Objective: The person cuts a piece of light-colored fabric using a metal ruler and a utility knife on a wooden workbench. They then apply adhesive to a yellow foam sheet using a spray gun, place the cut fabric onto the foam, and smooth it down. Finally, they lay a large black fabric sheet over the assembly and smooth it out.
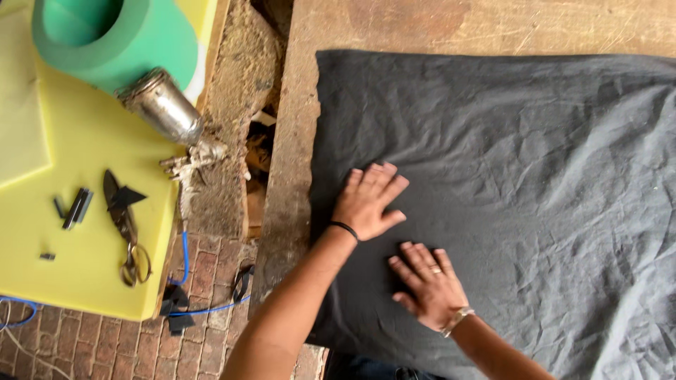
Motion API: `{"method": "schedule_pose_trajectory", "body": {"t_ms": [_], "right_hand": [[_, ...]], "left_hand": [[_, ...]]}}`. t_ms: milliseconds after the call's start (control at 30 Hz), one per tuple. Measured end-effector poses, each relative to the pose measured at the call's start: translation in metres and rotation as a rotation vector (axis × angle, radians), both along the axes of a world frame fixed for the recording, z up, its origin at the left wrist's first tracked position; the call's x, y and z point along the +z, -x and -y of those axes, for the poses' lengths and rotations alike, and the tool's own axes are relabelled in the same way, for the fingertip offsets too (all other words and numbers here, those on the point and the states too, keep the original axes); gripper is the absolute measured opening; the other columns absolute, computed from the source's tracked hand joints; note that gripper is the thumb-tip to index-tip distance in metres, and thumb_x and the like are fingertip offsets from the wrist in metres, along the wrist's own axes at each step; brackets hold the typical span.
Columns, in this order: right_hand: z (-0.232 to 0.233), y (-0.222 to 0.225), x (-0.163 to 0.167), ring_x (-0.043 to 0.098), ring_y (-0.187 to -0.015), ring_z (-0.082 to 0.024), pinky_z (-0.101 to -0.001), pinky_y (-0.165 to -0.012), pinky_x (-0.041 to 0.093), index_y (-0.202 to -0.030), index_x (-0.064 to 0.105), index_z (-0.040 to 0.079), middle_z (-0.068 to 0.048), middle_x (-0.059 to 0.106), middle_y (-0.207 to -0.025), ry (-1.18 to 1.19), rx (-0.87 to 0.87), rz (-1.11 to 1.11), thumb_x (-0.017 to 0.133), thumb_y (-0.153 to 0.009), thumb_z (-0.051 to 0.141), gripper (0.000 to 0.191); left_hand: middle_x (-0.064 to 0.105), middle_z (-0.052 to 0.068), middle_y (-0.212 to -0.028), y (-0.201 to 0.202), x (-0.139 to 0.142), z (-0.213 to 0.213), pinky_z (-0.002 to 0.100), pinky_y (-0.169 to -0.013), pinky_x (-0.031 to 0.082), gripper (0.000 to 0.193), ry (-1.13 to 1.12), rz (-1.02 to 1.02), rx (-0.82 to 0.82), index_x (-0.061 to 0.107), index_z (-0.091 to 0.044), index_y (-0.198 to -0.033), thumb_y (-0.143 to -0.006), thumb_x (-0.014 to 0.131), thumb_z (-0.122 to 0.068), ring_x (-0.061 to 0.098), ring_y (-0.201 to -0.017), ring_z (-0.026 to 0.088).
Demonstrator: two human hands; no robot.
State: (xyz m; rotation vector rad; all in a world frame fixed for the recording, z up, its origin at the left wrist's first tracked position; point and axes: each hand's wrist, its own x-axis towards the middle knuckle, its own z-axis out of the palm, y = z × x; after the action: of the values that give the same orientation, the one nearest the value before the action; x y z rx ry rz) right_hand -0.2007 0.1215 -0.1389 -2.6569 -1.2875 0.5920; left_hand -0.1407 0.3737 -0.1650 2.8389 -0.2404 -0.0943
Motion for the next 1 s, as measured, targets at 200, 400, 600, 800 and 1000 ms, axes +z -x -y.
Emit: {"method": "schedule_pose_trajectory", "body": {"t_ms": [200, 400, 600, 800, 1000], "right_hand": [[0.029, -0.088, -0.016, 0.020, -0.153, -0.035, -0.0631, -0.120, 0.011, -0.158, 0.035, 0.022, -0.015, 0.024, -0.167, -0.094, -0.521, 0.257, 0.045, -0.093, 0.062, 0.077], [0.010, -0.192, -0.042, 0.017, -0.156, -0.036, -0.0659, -0.121, 0.008, -0.162, 0.031, 0.025, -0.014, 0.022, -0.170, -0.086, -0.603, 0.281, 0.037, -0.098, 0.064, 0.075], [0.023, -0.288, -0.040, 0.010, -0.156, -0.033, -0.0653, -0.120, 0.002, -0.162, 0.023, 0.029, -0.012, 0.014, -0.170, -0.009, -0.598, 0.252, 0.030, -0.097, 0.070, 0.077], [0.002, -0.355, -0.005, 0.001, -0.156, -0.034, -0.0636, -0.120, -0.001, -0.164, 0.017, 0.021, -0.015, 0.006, -0.171, 0.018, -0.837, 0.238, 0.025, -0.099, 0.073, 0.084], [-0.121, -0.303, 0.018, 0.000, -0.156, -0.030, -0.0578, -0.122, 0.002, -0.162, 0.015, 0.030, -0.004, 0.004, -0.171, 0.346, -0.210, 0.013, 0.034, -0.094, 0.072, 0.082]], "left_hand": [[0.029, 0.022, -0.167, -0.049, 0.013, -0.032, 0.059, -0.124, 0.018, 0.085, -0.033, 0.167, 0.469, 0.038, -0.010, -0.159, -0.095, 0.058, -0.062, 0.024, -0.155, 0.041], [0.035, 0.017, -0.165, -0.088, 0.019, 0.070, 0.060, -0.125, 0.020, 0.076, 0.144, 0.073, -0.094, 0.045, -0.022, -0.153, -0.091, 0.057, -0.065, 0.030, -0.154, 0.037], [0.022, 0.015, -0.167, -0.194, 0.011, -0.022, 0.058, -0.121, 0.013, 0.078, -0.111, 0.036, 0.125, 0.033, -0.027, -0.158, -0.094, 0.042, -0.071, 0.020, -0.152, 0.036], [0.014, 0.010, -0.169, -0.239, 0.010, -0.088, 0.055, -0.125, 0.008, 0.080, -0.117, -0.125, 0.451, 0.027, -0.036, -0.159, -0.091, 0.044, -0.075, 0.009, -0.156, 0.035], [0.013, 0.010, -0.171, -0.234, 0.006, -0.088, 0.056, -0.126, 0.008, 0.076, -0.109, -0.078, 0.439, 0.027, -0.036, -0.162, -0.096, 0.045, -0.070, 0.010, -0.157, 0.035]]}}
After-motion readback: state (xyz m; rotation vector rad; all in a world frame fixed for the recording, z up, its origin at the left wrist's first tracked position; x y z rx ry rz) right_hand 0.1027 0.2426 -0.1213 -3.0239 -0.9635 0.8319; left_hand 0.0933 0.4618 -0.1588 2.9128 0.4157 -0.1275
